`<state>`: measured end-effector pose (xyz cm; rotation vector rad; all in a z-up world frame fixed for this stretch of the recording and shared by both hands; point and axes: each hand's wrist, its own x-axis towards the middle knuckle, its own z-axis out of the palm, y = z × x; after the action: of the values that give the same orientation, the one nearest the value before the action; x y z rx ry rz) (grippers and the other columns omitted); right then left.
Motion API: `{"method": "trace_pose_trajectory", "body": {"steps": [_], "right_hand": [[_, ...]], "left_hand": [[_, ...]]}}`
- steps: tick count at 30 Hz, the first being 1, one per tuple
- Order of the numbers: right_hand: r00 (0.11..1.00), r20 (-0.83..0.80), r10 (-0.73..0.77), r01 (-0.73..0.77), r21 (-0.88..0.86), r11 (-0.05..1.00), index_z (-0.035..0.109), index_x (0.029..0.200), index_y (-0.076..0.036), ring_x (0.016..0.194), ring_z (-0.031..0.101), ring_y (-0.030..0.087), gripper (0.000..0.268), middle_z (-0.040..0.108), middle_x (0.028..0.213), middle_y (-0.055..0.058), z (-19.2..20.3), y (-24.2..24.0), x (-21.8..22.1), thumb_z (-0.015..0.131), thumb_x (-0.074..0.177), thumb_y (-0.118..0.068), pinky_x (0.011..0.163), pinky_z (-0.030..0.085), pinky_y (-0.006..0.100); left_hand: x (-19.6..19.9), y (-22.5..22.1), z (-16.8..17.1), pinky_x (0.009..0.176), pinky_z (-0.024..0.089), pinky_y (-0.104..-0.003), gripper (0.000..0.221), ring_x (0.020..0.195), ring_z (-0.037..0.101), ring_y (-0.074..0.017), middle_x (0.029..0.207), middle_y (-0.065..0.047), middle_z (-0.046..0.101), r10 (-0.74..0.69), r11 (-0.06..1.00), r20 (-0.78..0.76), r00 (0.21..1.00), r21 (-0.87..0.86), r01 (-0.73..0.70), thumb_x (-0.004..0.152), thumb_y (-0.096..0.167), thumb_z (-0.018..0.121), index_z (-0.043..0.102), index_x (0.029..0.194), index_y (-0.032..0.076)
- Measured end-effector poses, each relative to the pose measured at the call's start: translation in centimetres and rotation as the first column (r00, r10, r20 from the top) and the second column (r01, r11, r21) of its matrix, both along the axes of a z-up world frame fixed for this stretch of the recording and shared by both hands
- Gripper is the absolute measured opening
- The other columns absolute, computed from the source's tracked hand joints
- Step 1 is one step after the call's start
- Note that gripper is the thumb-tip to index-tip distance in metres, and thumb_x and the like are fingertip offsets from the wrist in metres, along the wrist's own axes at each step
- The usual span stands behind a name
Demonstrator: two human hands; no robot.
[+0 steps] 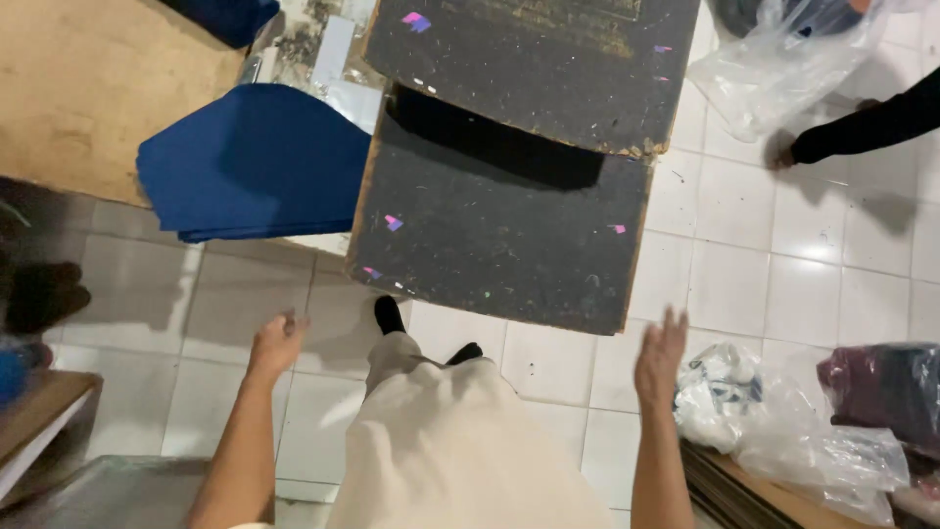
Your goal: Positioning and smoothing blue garment pieces onto a screen printing platen at a workstation.
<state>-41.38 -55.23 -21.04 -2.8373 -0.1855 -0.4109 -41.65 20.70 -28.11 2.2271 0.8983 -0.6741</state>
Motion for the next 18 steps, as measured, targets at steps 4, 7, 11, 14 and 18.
{"method": "trace_pose_trajectory", "body": {"steps": [4,7,11,14,18], "right_hand": [[0.155,-0.825,-0.543,0.950,0.275,-0.147,0.054,0.141,-0.013,0.117,0.053,0.028,0.058,0.055,0.133,0.007,3.6,2.2,-4.3,0.052,0.102,-0.055,0.091,0.049,0.040],[0.053,-0.962,-0.268,0.990,0.085,-0.110,0.041,0.156,-0.010,0.133,0.053,0.041,0.053,0.052,0.150,0.020,-0.6,4.1,-8.4,0.037,0.114,-0.042,0.108,0.041,0.057],[-0.039,-0.967,-0.252,0.920,-0.133,0.368,0.064,0.137,-0.020,0.103,0.066,0.034,0.058,0.072,0.125,0.011,-5.8,10.4,-8.5,0.065,0.091,-0.053,0.084,0.044,0.052],[-0.059,-0.995,-0.079,0.854,-0.092,0.512,0.051,0.153,-0.017,0.127,0.063,0.031,0.063,0.067,0.144,0.009,-3.2,18.9,-4.3,0.055,0.099,-0.050,0.100,0.047,0.050],[0.246,-0.968,0.044,0.909,0.246,0.337,0.053,0.151,-0.013,0.119,0.068,0.031,0.056,0.068,0.140,0.013,-3.1,24.7,-0.8,0.051,0.095,-0.010,0.096,0.049,0.045]], "left_hand": [[-4.6,-0.1,2.5,0.096,0.050,-0.041,0.053,0.113,0.070,-0.0319,0.113,-0.011,0.079,0.089,0.996,0.060,0.994,0.017,-0.090,0.089,0.050,0.064,0.074,0.122,0.010],[0.1,-0.8,2.7,0.089,0.052,-0.040,0.025,0.101,0.072,-0.0296,0.104,-0.007,0.078,0.042,0.999,0.238,0.970,-0.015,-0.039,0.092,0.028,0.060,0.077,0.104,0.014],[10.7,-3.3,8.8,0.071,0.050,-0.049,0.022,0.086,0.069,-0.0365,0.098,-0.014,0.074,-0.156,0.985,0.379,0.912,-0.004,0.171,0.101,0.033,0.064,0.065,0.103,0.012],[17.3,-4.3,10.4,0.081,0.052,-0.044,0.028,0.100,0.073,-0.0260,0.106,-0.002,0.079,-0.236,0.966,0.384,0.892,-0.010,0.260,0.095,0.040,0.066,0.074,0.114,0.020],[23.6,-4.4,8.1,0.072,0.048,-0.052,0.012,0.090,0.062,-0.0378,0.093,-0.014,0.066,-0.602,0.776,0.546,0.582,0.227,0.589,0.096,0.022,0.068,0.073,0.097,0.011]]}}
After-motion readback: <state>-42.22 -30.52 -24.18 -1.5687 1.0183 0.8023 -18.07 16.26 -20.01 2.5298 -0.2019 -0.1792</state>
